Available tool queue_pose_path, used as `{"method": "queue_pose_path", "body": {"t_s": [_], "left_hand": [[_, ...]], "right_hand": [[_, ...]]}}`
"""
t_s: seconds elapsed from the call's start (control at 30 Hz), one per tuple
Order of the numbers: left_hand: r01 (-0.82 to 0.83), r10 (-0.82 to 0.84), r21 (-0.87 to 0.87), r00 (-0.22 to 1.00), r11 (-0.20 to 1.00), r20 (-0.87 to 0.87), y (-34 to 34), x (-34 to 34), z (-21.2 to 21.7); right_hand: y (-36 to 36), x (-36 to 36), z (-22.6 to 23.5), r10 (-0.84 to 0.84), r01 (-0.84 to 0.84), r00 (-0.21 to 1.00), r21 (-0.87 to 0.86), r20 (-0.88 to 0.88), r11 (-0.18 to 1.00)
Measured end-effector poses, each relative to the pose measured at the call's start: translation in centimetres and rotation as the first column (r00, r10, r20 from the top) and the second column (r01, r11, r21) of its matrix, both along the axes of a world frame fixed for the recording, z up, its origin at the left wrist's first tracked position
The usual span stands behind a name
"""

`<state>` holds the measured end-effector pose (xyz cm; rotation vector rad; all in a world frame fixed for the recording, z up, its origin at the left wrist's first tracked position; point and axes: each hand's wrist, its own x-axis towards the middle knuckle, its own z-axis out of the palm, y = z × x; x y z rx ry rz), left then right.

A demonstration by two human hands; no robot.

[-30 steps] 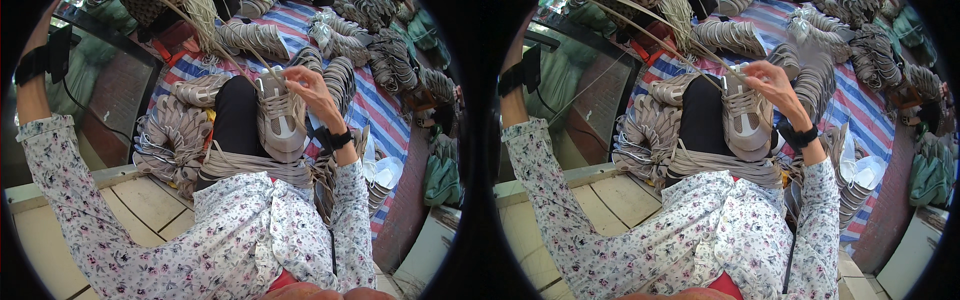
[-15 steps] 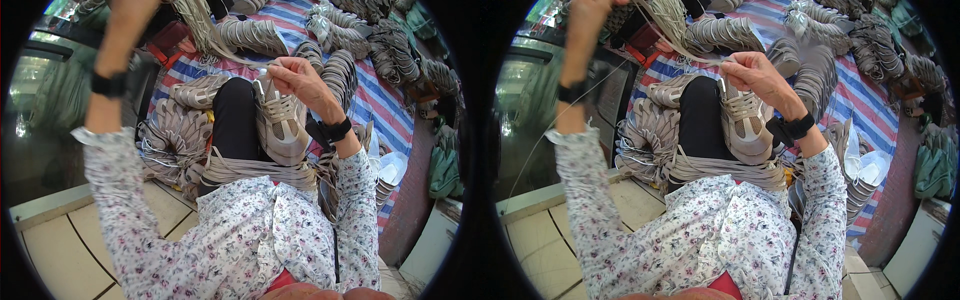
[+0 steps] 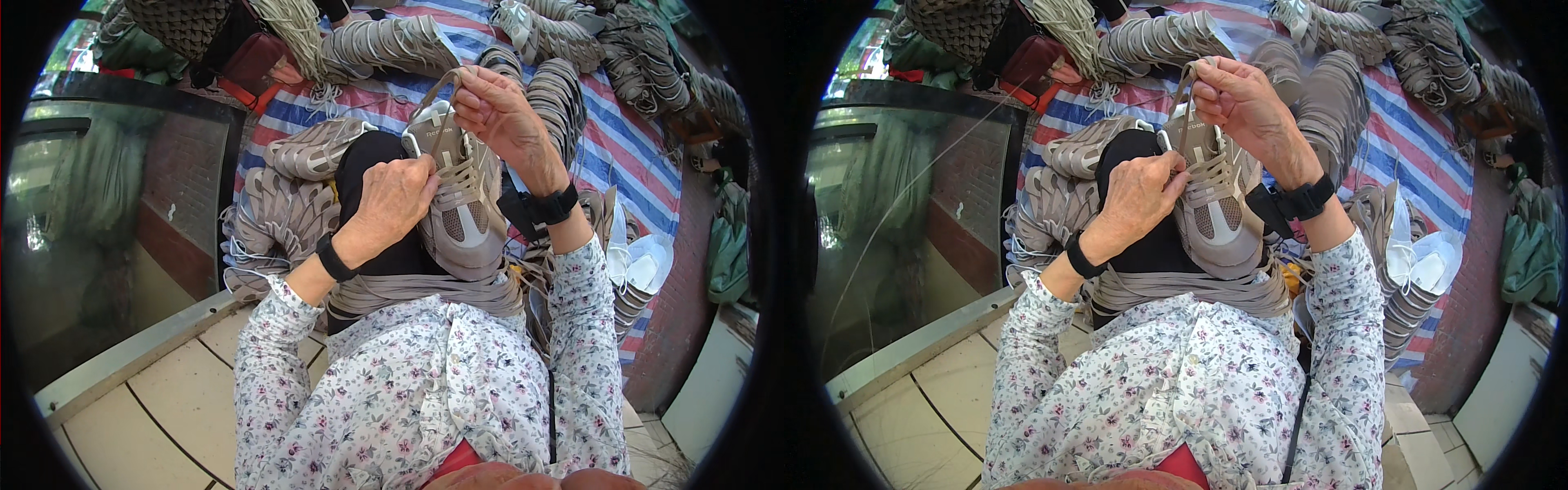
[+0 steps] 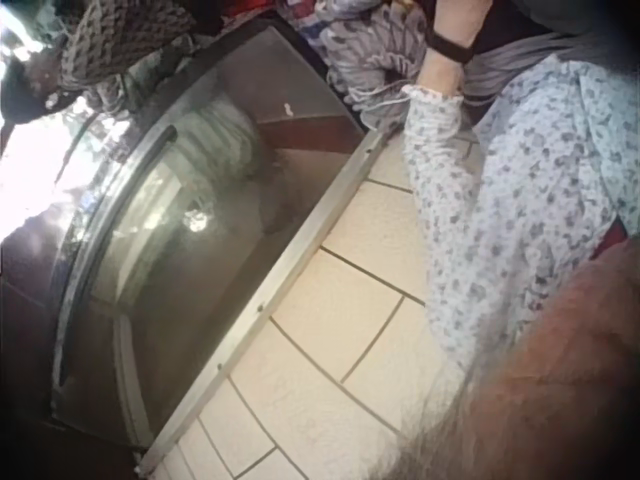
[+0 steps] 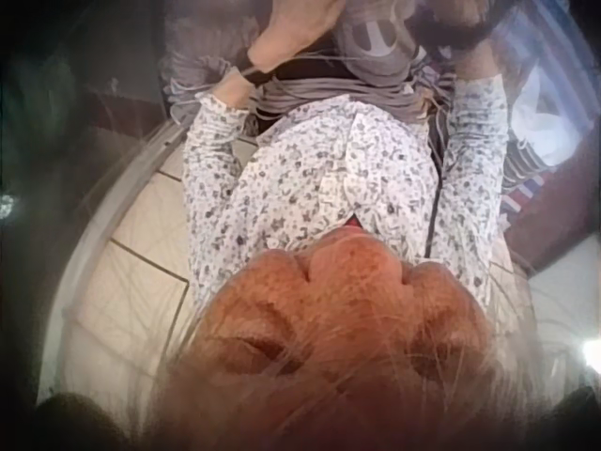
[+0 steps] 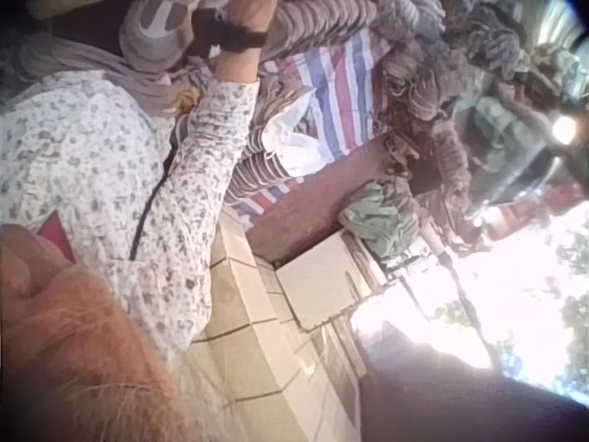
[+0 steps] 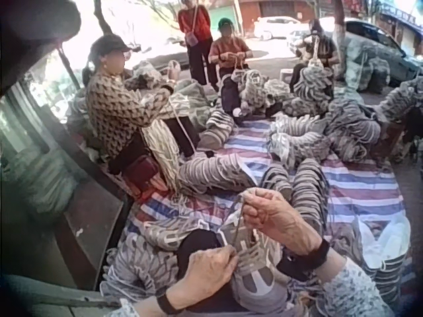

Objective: Lacing and threading shoelaces into shoes in a manufacturing environment.

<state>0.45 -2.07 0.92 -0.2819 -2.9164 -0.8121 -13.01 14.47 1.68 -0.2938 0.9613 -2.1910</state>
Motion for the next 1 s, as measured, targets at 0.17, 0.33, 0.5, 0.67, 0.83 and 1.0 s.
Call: {"method": "queue_pose_path", "body": {"t_s": [0.17,0.33,0.5,0.67,0.83,1.0], "left_hand": [[-0.079,0.019,0.306,0.981,0.949,0.194,-0.6,-1.3,-1.1],[-0.055,0.043,0.088,0.99,0.995,0.134,-2.1,-1.2,0.1],[-0.014,-0.028,0.383,0.994,0.924,0.105,-0.6,-1.4,1.5],[-0.05,-0.246,0.695,0.915,0.717,0.32,1.5,-2.7,0.1],[-0.203,-0.229,0.781,0.886,0.59,0.403,0.0,-3.4,0.4],[-0.283,-0.174,0.813,0.891,0.508,0.419,-4.1,-1.4,-0.7]], "right_hand": [[0.0,-0.2,-0.2,0.005,-0.004,1.0,-0.066,0.018,0.998],[1.5,-2.2,0.0,-0.073,0.082,0.995,-0.127,0.074,0.989],[2.0,-2.9,3.3,-0.092,0.089,0.996,-0.144,-0.016,0.986],[0.1,-1.0,5.2,0.014,-0.024,0.998,-0.181,-0.058,0.983],[1.0,-2.1,4.0,-0.058,0.066,0.997,-0.188,0.051,0.98],[4.1,-4.8,0.4,-0.157,0.185,0.977,-0.203,0.144,0.962]]}}
